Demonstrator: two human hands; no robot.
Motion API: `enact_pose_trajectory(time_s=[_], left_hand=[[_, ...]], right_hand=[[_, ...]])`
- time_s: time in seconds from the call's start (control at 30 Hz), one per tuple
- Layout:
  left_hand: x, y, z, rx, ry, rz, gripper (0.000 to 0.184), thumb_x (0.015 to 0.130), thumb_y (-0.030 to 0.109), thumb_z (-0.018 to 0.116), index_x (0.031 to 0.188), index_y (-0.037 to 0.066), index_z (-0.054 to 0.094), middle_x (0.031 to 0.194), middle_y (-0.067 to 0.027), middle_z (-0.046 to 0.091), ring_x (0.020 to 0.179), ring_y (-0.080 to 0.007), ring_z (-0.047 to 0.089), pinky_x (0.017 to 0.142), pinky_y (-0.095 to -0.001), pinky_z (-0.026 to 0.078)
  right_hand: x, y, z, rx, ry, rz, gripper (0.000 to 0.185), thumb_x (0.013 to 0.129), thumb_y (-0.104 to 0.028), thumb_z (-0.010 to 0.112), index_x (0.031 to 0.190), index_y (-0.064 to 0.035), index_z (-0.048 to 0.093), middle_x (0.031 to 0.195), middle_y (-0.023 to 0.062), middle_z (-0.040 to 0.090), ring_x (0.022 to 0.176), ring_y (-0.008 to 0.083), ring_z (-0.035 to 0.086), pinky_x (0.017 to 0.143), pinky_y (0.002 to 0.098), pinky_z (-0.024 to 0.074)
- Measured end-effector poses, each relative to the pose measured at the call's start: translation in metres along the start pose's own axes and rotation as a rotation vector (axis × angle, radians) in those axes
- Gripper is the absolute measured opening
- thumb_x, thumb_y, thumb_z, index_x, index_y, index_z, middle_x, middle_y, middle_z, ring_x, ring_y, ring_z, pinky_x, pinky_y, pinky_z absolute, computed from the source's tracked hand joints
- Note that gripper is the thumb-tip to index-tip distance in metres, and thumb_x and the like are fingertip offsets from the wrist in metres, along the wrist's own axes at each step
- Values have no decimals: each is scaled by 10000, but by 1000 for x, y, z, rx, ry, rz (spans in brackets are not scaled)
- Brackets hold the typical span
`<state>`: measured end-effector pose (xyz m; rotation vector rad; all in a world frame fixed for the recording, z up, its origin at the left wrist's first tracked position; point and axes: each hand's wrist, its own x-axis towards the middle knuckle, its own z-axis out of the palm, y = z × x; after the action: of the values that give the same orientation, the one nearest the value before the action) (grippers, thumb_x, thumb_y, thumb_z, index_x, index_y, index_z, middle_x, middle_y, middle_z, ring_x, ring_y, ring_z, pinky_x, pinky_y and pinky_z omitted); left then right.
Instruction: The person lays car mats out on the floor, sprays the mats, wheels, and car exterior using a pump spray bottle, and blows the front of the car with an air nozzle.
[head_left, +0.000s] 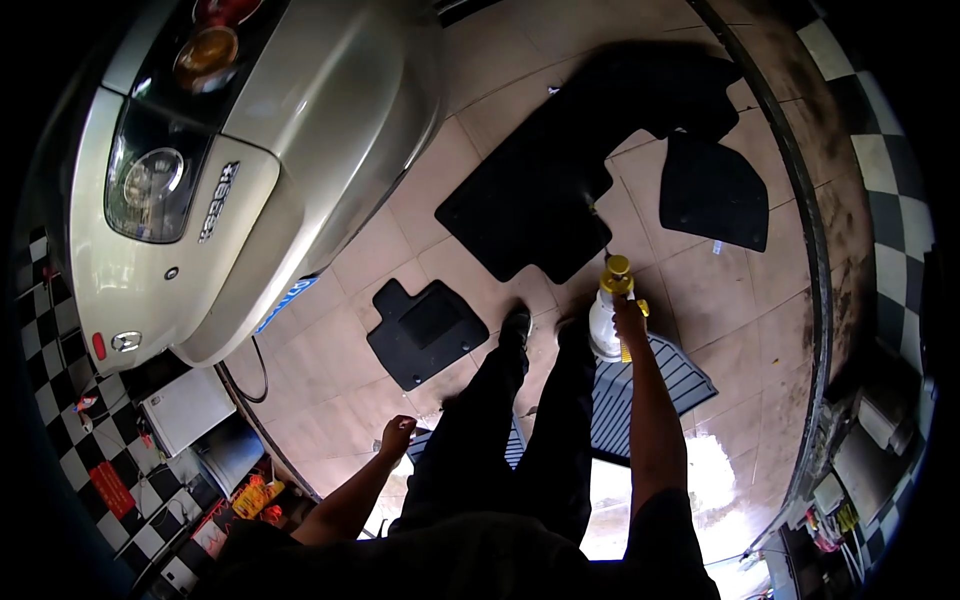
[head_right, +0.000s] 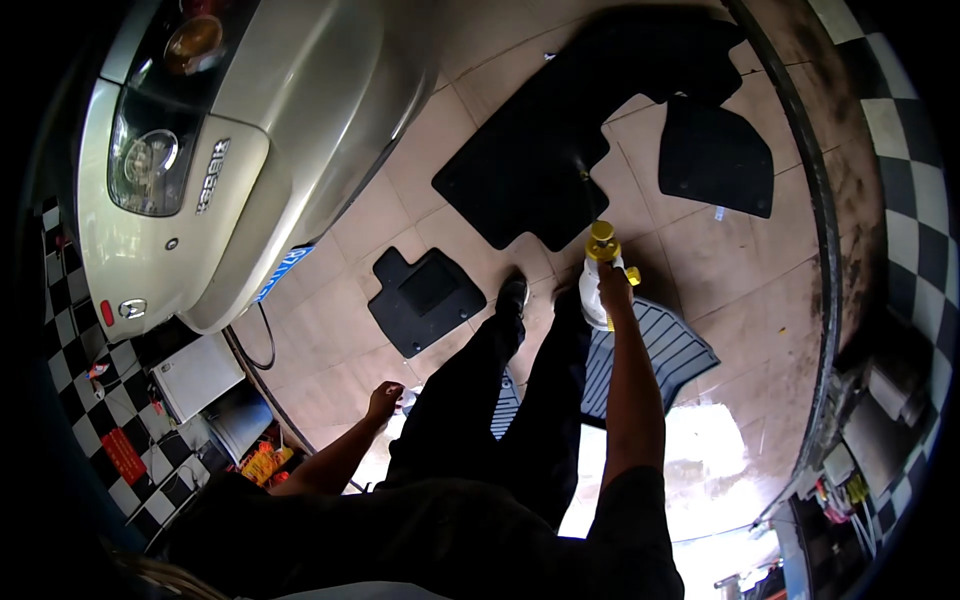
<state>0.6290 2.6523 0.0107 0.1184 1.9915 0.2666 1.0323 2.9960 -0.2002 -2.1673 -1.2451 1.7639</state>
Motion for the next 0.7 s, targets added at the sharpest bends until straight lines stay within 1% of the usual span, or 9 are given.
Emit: enact_pose_trajectory(time_s=[0.03,0.2,0.3,0.37,0.4,0.43,0.53,0.67,0.7], left_hand=[[1,9,9,-5,13,16,203,828,207,542,954,49,560,859,-73,590,766,-163,572,590,-280,478],[-7,86,62,96,-43,100,237,837,241,536,970,46,563,879,-73,590,783,-168,577,603,-293,491],[-11,139,95,180,-42,139,227,827,235,537,944,44,570,833,-55,579,748,-154,566,621,-288,487],[-20,173,115,152,-60,185,221,824,230,533,934,43,574,802,-33,564,721,-134,551,634,-287,474],[-20,182,121,168,-67,194,221,824,230,533,934,43,574,802,-33,564,721,-134,551,634,-287,474],[-19,190,126,198,-81,207,221,827,229,530,944,47,572,803,-30,560,731,-127,545,631,-284,469],[-24,219,141,295,-107,267,222,834,234,522,963,58,567,814,-23,557,750,-120,538,622,-279,457],[-23,239,148,275,-135,238,234,834,248,520,966,61,566,832,-32,560,746,-131,543,622,-280,458],[-22,244,150,284,-129,237,241,832,256,522,966,60,566,839,-35,560,743,-134,543,619,-281,457]], right_hand=[[-30,-51,-26,217,-44,158,443,822,-499,455,653,-89,452,501,3,431,372,108,413,321,272,347],[-16,-50,-101,405,110,186,415,822,-467,472,670,-81,467,502,-3,427,377,93,416,337,249,354],[-8,-34,-148,420,162,164,459,812,-485,457,623,-67,467,483,8,432,369,119,439,340,258,360],[-7,-25,-177,416,235,231,415,823,-452,458,683,-64,509,525,51,489,419,181,502,369,313,401],[8,4,-181,431,247,236,415,823,-452,458,683,-64,509,525,51,489,419,181,502,369,313,401],[39,57,-177,294,343,50,430,811,-480,472,680,-71,499,508,24,459,396,142,461,356,285,380],[59,115,-195,71,429,-163,453,798,-511,484,638,-87,492,469,-6,419,358,106,410,334,262,348],[43,160,-208,98,583,-103,491,797,-525,474,571,-90,496,429,-16,410,353,111,422,333,273,328],[30,159,-218,-8,506,-99,491,797,-526,473,566,-93,495,421,-19,404,352,113,423,334,276,329]])
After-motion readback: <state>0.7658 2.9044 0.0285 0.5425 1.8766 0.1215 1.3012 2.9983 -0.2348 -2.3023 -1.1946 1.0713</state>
